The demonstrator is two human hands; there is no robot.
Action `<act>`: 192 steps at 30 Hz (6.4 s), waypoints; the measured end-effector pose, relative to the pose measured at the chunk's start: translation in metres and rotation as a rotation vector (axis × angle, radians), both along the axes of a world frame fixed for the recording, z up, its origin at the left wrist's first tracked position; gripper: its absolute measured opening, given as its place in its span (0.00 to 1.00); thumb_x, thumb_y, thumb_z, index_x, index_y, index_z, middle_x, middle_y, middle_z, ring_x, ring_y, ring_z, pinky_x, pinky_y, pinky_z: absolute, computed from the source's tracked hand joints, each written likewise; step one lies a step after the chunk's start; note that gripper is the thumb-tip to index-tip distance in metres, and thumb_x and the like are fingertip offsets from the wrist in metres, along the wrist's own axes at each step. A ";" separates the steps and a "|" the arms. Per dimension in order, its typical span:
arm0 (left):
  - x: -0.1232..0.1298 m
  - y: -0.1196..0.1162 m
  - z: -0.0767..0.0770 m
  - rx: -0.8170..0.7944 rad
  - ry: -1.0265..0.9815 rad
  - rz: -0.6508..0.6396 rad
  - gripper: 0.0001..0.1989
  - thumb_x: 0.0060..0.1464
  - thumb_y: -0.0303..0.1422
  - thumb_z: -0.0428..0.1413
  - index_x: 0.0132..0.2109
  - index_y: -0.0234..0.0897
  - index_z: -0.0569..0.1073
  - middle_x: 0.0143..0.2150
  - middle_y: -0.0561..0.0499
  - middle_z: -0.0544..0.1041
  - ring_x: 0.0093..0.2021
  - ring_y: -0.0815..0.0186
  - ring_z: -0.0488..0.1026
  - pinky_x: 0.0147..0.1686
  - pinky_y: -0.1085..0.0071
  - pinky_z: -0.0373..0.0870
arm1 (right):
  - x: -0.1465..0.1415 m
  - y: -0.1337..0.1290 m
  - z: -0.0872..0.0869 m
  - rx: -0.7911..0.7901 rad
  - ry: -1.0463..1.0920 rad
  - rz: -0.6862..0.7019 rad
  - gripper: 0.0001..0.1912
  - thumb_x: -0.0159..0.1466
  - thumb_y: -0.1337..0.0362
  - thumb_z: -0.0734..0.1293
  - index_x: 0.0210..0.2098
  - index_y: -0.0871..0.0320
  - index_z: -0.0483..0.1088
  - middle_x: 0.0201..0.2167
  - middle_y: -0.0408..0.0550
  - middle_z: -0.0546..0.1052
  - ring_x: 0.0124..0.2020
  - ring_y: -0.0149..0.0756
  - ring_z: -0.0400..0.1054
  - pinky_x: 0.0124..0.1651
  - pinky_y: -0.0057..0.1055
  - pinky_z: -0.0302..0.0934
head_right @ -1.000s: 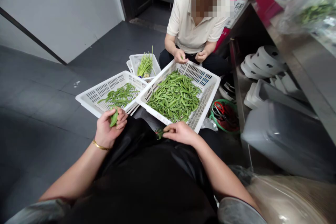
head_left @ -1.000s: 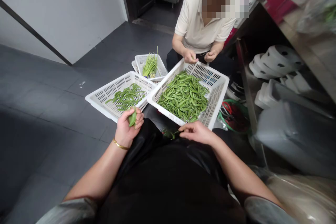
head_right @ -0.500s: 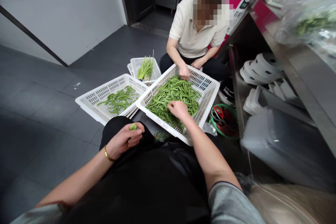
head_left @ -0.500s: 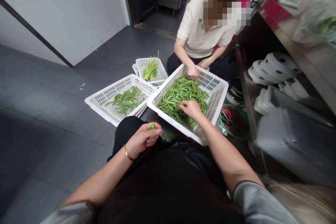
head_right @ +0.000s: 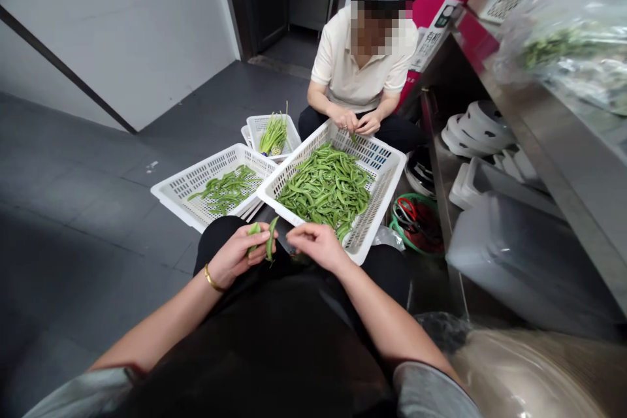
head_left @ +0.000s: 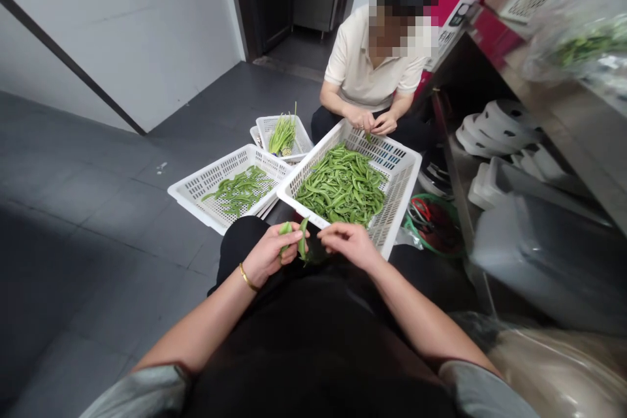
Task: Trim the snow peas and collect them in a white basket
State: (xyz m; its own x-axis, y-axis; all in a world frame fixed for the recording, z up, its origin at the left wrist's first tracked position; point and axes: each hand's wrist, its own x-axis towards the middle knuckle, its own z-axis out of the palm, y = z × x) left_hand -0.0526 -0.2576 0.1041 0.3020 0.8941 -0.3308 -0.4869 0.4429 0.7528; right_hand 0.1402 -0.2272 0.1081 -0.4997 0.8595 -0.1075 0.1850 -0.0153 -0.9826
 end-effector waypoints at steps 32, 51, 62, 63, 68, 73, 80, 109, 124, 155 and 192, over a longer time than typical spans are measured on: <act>-0.008 -0.015 0.003 0.314 0.485 0.232 0.12 0.50 0.37 0.60 0.38 0.33 0.72 0.22 0.55 0.68 0.18 0.77 0.57 0.17 0.79 0.53 | -0.014 0.007 0.017 0.504 -0.309 0.164 0.16 0.69 0.61 0.55 0.27 0.58 0.66 0.22 0.42 0.69 0.25 0.28 0.63 0.32 0.24 0.55; -0.029 0.006 0.003 0.247 0.423 0.349 0.12 0.47 0.37 0.62 0.30 0.36 0.66 0.16 0.61 0.59 0.15 0.77 0.53 0.15 0.79 0.50 | 0.012 -0.003 0.005 0.503 -0.474 0.322 0.14 0.69 0.65 0.56 0.31 0.58 0.68 0.28 0.44 0.73 0.29 0.30 0.66 0.34 0.25 0.56; -0.052 0.017 -0.004 -0.007 -0.126 0.208 0.15 0.44 0.39 0.61 0.37 0.34 0.72 0.22 0.53 0.68 0.19 0.73 0.62 0.16 0.77 0.58 | 0.015 0.088 -0.025 0.398 -1.076 0.194 0.12 0.67 0.62 0.60 0.44 0.59 0.71 0.41 0.53 0.77 0.41 0.38 0.71 0.41 0.29 0.60; -0.049 0.015 -0.006 -0.007 -0.127 0.179 0.13 0.45 0.37 0.62 0.37 0.34 0.72 0.21 0.54 0.67 0.17 0.75 0.60 0.15 0.79 0.56 | 0.012 0.100 -0.033 0.395 -1.151 0.168 0.11 0.66 0.63 0.61 0.44 0.60 0.71 0.43 0.55 0.77 0.43 0.40 0.71 0.42 0.30 0.60; -0.039 0.012 -0.006 -0.024 -0.098 0.103 0.09 0.48 0.31 0.62 0.29 0.33 0.69 0.16 0.59 0.59 0.14 0.78 0.55 0.13 0.82 0.49 | 0.009 0.132 -0.057 0.373 -1.194 0.175 0.08 0.63 0.66 0.64 0.39 0.62 0.73 0.41 0.58 0.77 0.44 0.41 0.71 0.42 0.30 0.60; -0.025 0.013 -0.001 -0.048 0.035 0.048 0.10 0.47 0.34 0.63 0.31 0.31 0.72 0.17 0.58 0.63 0.14 0.77 0.58 0.13 0.80 0.51 | 0.038 0.120 -0.025 0.413 -1.109 0.012 0.11 0.66 0.64 0.59 0.40 0.61 0.72 0.38 0.53 0.77 0.38 0.37 0.71 0.39 0.29 0.60; 0.018 0.016 0.002 -0.040 0.165 0.086 0.18 0.44 0.41 0.64 0.36 0.29 0.75 0.21 0.53 0.71 0.13 0.78 0.57 0.13 0.78 0.51 | 0.026 0.021 0.012 0.944 -0.587 0.085 0.11 0.67 0.63 0.59 0.36 0.59 0.71 0.31 0.50 0.73 0.32 0.34 0.67 0.34 0.28 0.58; 0.003 -0.007 0.011 0.051 0.315 -0.374 0.14 0.47 0.39 0.61 0.31 0.30 0.76 0.16 0.53 0.68 0.12 0.77 0.58 0.12 0.79 0.49 | 0.004 -0.011 0.025 0.971 -0.709 0.412 0.11 0.67 0.66 0.58 0.34 0.59 0.70 0.29 0.49 0.71 0.30 0.33 0.66 0.30 0.27 0.55; -0.037 0.029 -0.007 -0.055 -0.057 0.243 0.07 0.40 0.31 0.59 0.27 0.32 0.70 0.21 0.52 0.70 0.18 0.72 0.65 0.12 0.80 0.56 | 0.053 0.044 0.005 0.258 -0.756 0.307 0.16 0.66 0.54 0.61 0.45 0.58 0.72 0.26 0.44 0.76 0.27 0.32 0.70 0.32 0.25 0.57; 0.005 -0.007 0.007 0.007 0.141 -0.098 0.15 0.42 0.36 0.65 0.32 0.31 0.70 0.17 0.55 0.69 0.15 0.73 0.64 0.13 0.78 0.60 | -0.001 -0.017 0.018 -0.096 0.085 0.235 0.11 0.52 0.59 0.73 0.26 0.61 0.72 0.20 0.42 0.75 0.21 0.28 0.69 0.25 0.23 0.62; -0.043 0.018 0.009 0.073 -0.101 0.384 0.09 0.44 0.33 0.60 0.28 0.34 0.68 0.20 0.57 0.64 0.15 0.77 0.55 0.12 0.81 0.49 | 0.037 0.003 -0.013 0.246 -0.279 0.272 0.14 0.61 0.55 0.67 0.39 0.59 0.76 0.32 0.49 0.76 0.29 0.32 0.70 0.34 0.28 0.63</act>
